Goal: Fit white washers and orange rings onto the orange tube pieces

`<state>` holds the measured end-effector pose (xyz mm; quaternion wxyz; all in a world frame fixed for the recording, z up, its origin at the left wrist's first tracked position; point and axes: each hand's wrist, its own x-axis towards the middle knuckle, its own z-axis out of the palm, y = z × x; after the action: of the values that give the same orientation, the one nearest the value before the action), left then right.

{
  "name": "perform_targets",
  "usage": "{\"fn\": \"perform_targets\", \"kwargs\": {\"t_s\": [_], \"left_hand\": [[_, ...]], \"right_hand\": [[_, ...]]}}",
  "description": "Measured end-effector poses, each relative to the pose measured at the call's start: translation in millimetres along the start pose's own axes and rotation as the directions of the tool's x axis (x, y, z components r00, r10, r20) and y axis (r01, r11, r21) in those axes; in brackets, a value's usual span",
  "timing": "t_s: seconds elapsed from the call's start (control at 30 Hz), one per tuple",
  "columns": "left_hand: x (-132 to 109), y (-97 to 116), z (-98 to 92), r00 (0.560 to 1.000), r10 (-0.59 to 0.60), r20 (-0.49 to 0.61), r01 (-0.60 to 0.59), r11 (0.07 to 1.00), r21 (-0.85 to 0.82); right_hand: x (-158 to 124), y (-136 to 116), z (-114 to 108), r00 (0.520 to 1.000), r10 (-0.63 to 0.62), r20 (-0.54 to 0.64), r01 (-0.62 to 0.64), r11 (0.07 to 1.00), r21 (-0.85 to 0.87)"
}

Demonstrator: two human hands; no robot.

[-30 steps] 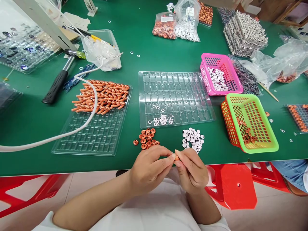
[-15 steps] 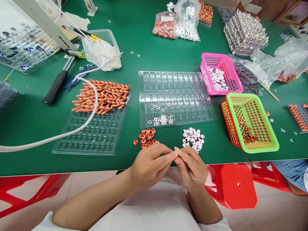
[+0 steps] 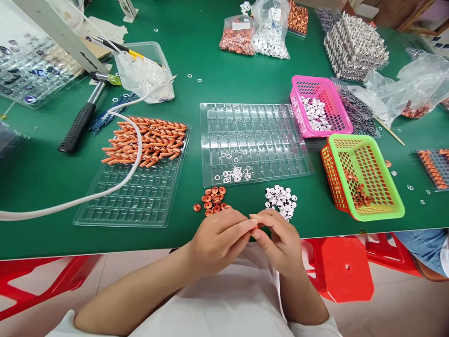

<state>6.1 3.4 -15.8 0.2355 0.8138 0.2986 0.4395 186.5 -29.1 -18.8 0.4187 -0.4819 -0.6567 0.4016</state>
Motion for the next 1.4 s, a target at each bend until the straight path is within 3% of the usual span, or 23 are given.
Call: {"fn": "perform_targets", "kwargs": {"t_s": [0.2, 0.3, 0.67, 0.9, 1.27, 1.4], "left_hand": [[-0.4, 2.8, 0.4, 1.000, -0.012, 0.029, 0.013, 0.999, -0.045], [0.6, 3.4, 1.6, 1.000, -0.013, 0.011, 0.013, 0.999, -0.036], [-5.0, 5.4, -0.4, 0.999, -0.032, 0.030, 0.033, 0.999, -0.030], [-3.7, 10.6, 2.8, 0.998, -0.037, -0.059, 0.034, 0.998, -0.060], [-0.3, 10.0, -8.8, 0.985, -0.162, 0.054, 0.170, 0.959, -0.226], [1.0, 6.4, -10.0, 0.987, -0.136, 0.083, 0.153, 0.953, -0.260]], "right_hand": [[6.4, -2.8, -10.2, 0.976, -0.074, 0.206, 0.089, 0.994, -0.067], [7.9, -5.2, -10.9, 0.966, -0.104, 0.235, 0.135, 0.984, -0.118], [1.6, -3.7, -3.5, 0.973, -0.192, 0.125, 0.213, 0.961, -0.179], [-3.4, 0.3, -0.8, 0.963, -0.261, 0.071, 0.270, 0.937, -0.223], [-1.3, -1.2, -0.8, 0.958, -0.286, 0.014, 0.283, 0.937, -0.204], [1.4, -3.5, 0.8, 0.946, -0.325, 0.002, 0.317, 0.923, -0.219]]}}
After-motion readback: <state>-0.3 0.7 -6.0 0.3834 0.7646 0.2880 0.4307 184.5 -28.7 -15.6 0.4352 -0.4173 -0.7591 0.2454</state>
